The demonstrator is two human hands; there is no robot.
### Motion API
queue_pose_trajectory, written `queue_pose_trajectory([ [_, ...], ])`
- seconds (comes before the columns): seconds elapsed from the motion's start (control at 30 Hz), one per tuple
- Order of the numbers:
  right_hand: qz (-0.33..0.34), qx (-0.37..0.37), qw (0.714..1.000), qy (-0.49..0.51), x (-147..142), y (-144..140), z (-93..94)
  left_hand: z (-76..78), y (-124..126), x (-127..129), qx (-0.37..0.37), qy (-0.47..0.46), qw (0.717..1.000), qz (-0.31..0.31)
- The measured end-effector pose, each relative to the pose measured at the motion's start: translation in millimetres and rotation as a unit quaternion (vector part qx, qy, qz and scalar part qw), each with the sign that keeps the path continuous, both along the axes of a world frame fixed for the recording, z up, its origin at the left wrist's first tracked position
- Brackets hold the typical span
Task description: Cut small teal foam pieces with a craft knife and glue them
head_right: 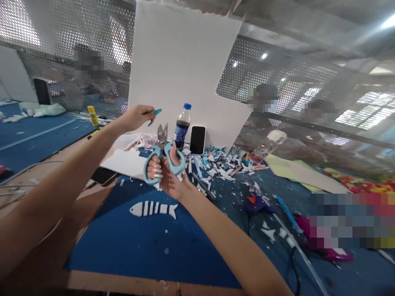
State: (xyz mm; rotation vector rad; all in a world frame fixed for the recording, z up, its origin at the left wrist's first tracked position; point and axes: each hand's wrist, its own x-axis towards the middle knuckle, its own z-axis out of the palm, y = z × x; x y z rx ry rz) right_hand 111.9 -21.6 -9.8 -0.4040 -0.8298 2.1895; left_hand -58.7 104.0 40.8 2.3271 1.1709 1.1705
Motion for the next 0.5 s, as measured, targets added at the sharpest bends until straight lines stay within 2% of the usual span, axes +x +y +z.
queue_pose_trajectory([
  [0.27,-0.02,0.016,0.999,-0.022,2.2,4.9,-3.1,1.1,-1.0,1.3,0.0,0.005,1.0,0.0],
  [0.4,-0.047,0.104,0.988,-0.1,3.4,5.1,-2.4,1.1,-1.3,1.1,0.001,0.007,1.0,0.003],
  [0.5,-0.091,0.18,0.964,-0.175,5.3,5.6,-2.1,2.4,-2.4,1.4,0.006,0.004,1.0,0.013],
])
